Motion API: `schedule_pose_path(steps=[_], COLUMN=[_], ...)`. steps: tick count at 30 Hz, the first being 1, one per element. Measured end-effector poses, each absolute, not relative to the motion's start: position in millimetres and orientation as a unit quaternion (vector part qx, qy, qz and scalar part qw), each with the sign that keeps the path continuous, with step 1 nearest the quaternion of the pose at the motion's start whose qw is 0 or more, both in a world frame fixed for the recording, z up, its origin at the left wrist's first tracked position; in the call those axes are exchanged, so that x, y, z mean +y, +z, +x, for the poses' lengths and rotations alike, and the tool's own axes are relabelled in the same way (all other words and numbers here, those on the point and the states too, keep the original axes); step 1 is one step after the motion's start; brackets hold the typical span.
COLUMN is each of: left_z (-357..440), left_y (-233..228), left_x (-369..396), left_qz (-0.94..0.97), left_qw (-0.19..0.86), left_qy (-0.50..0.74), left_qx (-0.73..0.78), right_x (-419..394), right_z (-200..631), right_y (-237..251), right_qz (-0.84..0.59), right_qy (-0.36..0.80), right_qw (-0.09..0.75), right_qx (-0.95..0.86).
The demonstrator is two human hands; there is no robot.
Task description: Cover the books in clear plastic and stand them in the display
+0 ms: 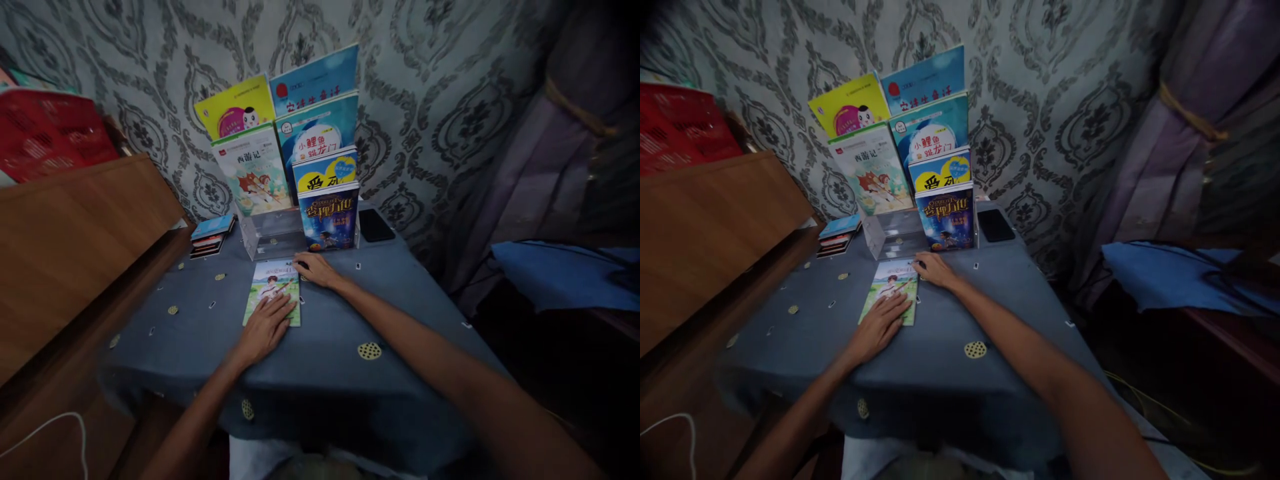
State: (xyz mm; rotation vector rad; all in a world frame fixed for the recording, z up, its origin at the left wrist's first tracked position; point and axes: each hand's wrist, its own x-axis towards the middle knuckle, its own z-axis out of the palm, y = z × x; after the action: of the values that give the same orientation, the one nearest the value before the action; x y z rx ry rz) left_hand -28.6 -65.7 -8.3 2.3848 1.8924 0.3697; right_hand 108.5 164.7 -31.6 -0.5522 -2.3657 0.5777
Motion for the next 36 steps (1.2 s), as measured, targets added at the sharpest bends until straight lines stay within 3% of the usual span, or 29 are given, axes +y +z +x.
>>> schedule_pose_path(steps=[12,19,31,36], left_z=[-41.1,-62.5,-89.6,-89.6], left_y=[-11.5,-17.4,-42.6,-48.2], left_x=[-78.0,-75.5,-17.1,3.5], left_qz=[0.719,0.677,0.631,0.61], left_qw=[0.035,0.091,0.061,0.039], left_qy=[0.106,0.134,0.162,0.243], left_qx=[0.686,0.718,0.757,0.753], right_x=[159.2,142.3,56.6,30.4], right_z=[110.7,114.9,121.7,130.2], right_y=[-31.9,-30.8,-34.7,-29.9], right_qz=[-0.226,-0.23,-0.264,-0.277], right_qy=[0.199,0.199,0.157,0.164], right_qw=[0.268,0.204,0.124,0.115], right_qx=[-0.915,-0.931,-0.943,-0.94])
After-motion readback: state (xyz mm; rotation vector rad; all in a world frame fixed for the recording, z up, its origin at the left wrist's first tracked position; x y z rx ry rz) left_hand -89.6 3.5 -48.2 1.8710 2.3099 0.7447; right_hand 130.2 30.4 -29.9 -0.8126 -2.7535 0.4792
